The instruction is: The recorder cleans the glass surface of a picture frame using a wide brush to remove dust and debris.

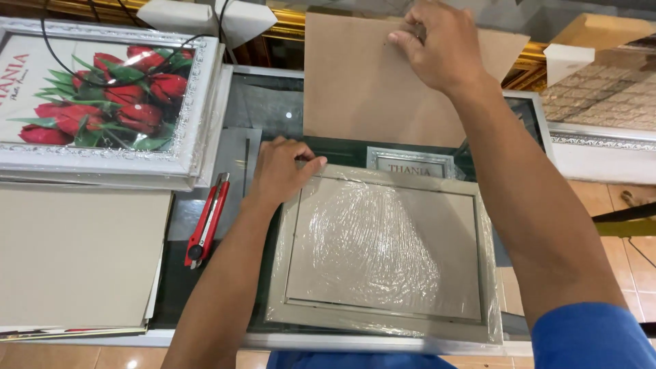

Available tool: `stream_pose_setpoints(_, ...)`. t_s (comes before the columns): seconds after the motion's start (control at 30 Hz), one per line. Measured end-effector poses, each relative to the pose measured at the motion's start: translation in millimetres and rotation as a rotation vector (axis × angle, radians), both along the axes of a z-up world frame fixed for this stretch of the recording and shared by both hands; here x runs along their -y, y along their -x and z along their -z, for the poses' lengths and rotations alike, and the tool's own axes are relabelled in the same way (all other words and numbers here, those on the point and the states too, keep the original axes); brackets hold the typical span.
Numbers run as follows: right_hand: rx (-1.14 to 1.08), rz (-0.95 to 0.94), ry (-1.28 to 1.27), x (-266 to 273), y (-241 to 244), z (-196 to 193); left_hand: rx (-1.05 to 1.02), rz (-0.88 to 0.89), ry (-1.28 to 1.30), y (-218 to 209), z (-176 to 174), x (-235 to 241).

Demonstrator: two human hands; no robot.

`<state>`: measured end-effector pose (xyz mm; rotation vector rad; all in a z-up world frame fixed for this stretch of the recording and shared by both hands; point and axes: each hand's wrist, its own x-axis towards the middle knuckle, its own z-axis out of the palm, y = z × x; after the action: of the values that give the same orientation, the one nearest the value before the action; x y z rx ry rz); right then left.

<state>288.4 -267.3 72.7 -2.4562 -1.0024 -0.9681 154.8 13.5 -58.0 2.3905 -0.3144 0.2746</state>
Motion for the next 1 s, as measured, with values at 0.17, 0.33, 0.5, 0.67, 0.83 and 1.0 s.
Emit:
stream_pose_setpoints(0.17, -0.14, 0.048, -0.005, -4, -19, 10, 0.022, -0.001, 0.077, 0, 2, -1)
stream_pose_setpoints(0.33, -0.313, 0.043, 0.024, -12, -33, 40, 0.034, 0.004, 0.105, 0, 3, -4)
stream_pose_setpoints(0.5, -0.501, 0.254, 0.043, -22, -34, 71, 0.041, -0.043, 0.067, 1, -2, -3)
stream_pose_setpoints(0.67, -0.404, 0.087, 0.082, -19, -21, 88, 0.051, -0.065, 0.081, 2, -5, -2)
stream_pose_setpoints(0.83, -0.445, 0.134, 0.166, 7, 51, 66, 0.179, -0.134, 0.05, -1, 8, -6)
stream_pose_setpoints(1.0, -1.0, 0.541, 0.453, 49, 93, 89, 0.118, -0.14, -0.001, -2, 14, -6)
